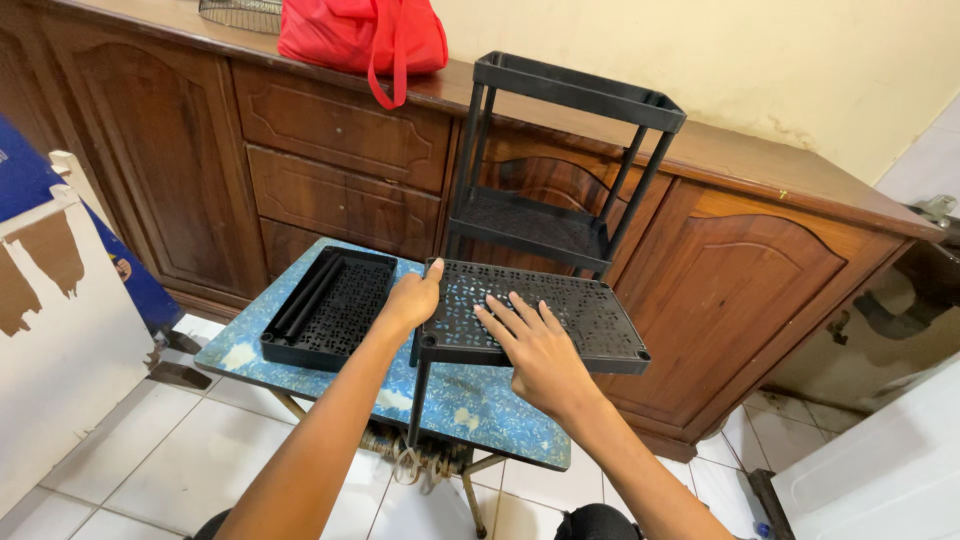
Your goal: The person assembles a black plastic plant stand by inserting vertical poles into the corners of perforated trays. They place a tray on the table, insert poles into its holes, and then attach another tray to the top of the poles, repeating the process to build a multi-tiered structure.
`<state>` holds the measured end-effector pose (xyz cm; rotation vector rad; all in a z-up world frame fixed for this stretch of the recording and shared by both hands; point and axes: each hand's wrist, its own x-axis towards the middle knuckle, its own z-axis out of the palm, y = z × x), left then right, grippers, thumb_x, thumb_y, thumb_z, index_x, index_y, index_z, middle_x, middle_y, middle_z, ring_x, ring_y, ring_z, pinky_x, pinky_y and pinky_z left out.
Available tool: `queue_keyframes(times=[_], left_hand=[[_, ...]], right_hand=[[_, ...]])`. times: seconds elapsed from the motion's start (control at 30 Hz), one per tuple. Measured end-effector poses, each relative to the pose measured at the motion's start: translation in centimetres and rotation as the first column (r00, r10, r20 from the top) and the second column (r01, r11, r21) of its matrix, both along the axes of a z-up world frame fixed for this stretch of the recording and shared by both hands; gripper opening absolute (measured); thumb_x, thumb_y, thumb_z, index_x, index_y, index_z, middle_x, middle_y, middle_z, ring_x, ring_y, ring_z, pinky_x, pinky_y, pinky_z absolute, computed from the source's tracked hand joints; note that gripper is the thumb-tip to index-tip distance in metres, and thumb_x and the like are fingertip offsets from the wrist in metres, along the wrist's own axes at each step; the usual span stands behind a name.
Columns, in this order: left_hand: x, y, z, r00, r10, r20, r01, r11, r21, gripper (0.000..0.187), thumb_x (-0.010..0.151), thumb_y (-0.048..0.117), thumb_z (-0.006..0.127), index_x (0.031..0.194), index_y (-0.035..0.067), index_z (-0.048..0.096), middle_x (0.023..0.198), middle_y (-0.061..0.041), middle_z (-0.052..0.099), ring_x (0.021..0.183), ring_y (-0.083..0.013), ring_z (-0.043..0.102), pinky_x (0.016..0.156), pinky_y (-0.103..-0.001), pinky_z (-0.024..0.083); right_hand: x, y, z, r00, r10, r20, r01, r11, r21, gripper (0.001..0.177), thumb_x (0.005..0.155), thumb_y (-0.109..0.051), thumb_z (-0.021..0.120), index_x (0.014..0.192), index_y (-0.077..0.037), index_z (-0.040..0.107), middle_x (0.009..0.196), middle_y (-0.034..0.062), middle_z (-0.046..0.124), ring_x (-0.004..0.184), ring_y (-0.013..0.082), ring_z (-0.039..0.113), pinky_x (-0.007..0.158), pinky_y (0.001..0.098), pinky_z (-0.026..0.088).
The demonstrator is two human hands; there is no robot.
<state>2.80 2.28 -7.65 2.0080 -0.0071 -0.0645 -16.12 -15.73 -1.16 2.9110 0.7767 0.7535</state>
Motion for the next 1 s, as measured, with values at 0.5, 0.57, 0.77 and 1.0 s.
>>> queue_keyframes(times=[0.5, 0.57, 0.77, 1.0], left_hand=[[-3.2, 0.4, 4.8, 0.988, -0.083, 0.133, 0.091, 0.995, -0.048, 0.047, 0.101, 0.04, 0.053, 0.133, 0.007, 0.064, 0.109, -0.025, 0.077, 0.107, -0.0363, 0.074, 0.094, -0.044, 0.053], [-3.2, 0.6, 4.9, 0.982, -0.052, 0.181, 0.071, 0.993, -0.097, 0.048, 0.101, 0.04, 0.054, 0.135, 0.007, 0.061, 0.113, -0.022, 0.073, 0.109, -0.035, 0.071, 0.094, -0.042, 0.052], [-2.8, 0.1, 4.9, 0.926, -0.068, 0.371, 0.033, 0.994, 0.1, 0.051, 0.106, 0.04, 0.047, 0.139, 0.003, 0.058, 0.128, -0.024, 0.064, 0.122, -0.0391, 0.059, 0.101, -0.046, 0.046], [-4.3, -1.4, 10.3, 0.603, -0.059, 0.795, -0.166, 0.966, 0.198, 0.05, 0.107, 0.035, 0.048, 0.139, -0.002, 0.057, 0.143, -0.02, 0.052, 0.138, -0.0368, 0.045, 0.113, -0.051, 0.037]], right_hand=[[1.1, 0.8, 1.1, 0.998, -0.058, 0.029, 0.055, 0.994, 0.091, 0.088, 0.064, 0.007, 0.068, 0.146, -0.016, 0.047, 0.149, 0.014, 0.048, 0.139, 0.0378, 0.044, 0.111, 0.0552, 0.036], [1.0, 0.4, 1.4, 0.999, -0.037, 0.014, 0.036, 0.997, 0.07, 0.092, 0.062, 0.007, 0.069, 0.146, -0.021, 0.046, 0.152, 0.0128, 0.043, 0.14, 0.0382, 0.04, 0.112, 0.0574, 0.032], [1.8, -0.3, 1.2, 0.983, -0.113, -0.146, 0.102, 0.992, -0.079, 0.11, 0.063, 0.02, 0.06, 0.159, -0.029, 0.034, 0.167, 0.0015, 0.03, 0.149, 0.0342, 0.028, 0.119, 0.0619, 0.02], [2.2, -0.2, 0.9, 0.967, -0.141, -0.214, 0.135, 0.99, -0.045, 0.11, 0.062, 0.022, 0.06, 0.156, -0.027, 0.031, 0.164, 0.0015, 0.031, 0.149, 0.0339, 0.03, 0.119, 0.0577, 0.027]])
